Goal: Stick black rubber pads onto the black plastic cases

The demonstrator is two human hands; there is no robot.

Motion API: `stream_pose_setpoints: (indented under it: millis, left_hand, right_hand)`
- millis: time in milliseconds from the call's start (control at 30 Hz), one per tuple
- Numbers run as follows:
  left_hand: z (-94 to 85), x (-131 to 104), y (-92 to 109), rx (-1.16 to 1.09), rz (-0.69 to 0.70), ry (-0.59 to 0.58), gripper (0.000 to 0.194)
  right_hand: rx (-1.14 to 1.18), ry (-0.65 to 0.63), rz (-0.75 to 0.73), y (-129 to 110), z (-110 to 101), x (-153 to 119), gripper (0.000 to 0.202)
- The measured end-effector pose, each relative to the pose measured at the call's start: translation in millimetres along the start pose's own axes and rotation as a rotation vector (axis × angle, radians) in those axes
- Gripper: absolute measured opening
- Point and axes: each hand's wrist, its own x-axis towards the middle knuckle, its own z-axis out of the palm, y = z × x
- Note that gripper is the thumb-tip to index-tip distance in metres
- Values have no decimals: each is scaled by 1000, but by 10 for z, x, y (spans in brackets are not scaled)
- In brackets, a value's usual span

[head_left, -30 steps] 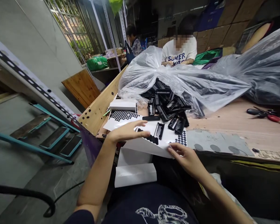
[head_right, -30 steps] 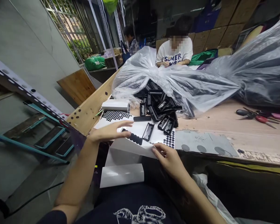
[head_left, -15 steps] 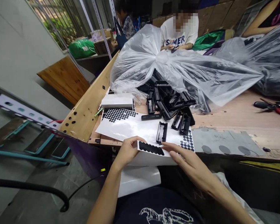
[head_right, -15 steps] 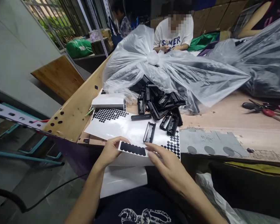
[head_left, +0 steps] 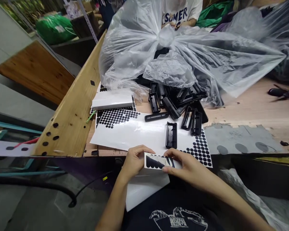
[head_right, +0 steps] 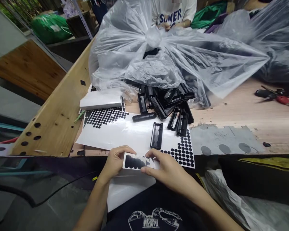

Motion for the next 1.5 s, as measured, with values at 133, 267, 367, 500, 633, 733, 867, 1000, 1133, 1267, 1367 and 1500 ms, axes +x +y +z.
stream_pose_setpoints:
  millis: [133,267,367,500,633,733,867,1000,1133,1267,1367,1500]
  left_hand:
    - [-35,-23,-28,-71,-48,-7,22]
    - [-126,-59,-22,-199,-72,-86,42]
    - [-145,-61,12,-42,-100,-22,45]
    - [-121,-15,23,-34,-188,15,24]
    - [-143,23,-11,8,-252,33,39]
    - [-172,13,39,296,-183,189,47]
    - [-83,19,229,475,39,495,42]
    - [172,189,176,-10,72,-97,45]
    - [343,434,-175,-271,84,-143,55]
    - [350,519,-343,-263,85,-133,51]
    - [339,509,-318,-249,75,-152,47]
    - [357,508,-251,-280,50,-128,45]
  right_hand:
    - [-50,166,5,55,65,123,21]
    - [-1,210,7,109,105,199,25]
    - [55,177,-9,112,103,217,27]
    - [75,139,-54,110,67,207,23]
    - [76,145,-117,145,50,192,30]
    - [3,203,-102,179,80,218,29]
    - [-183,232,-94,173,160,335,41]
    - [-271,205,-195,104,223,480,39]
    - [-224,202,-293,88,207,499,30]
    - [-255,503,-249,192,19,390,24]
    - [-488,897,-48,361,-259,343,28]
    - [-507,992,111,600,-642,320,29]
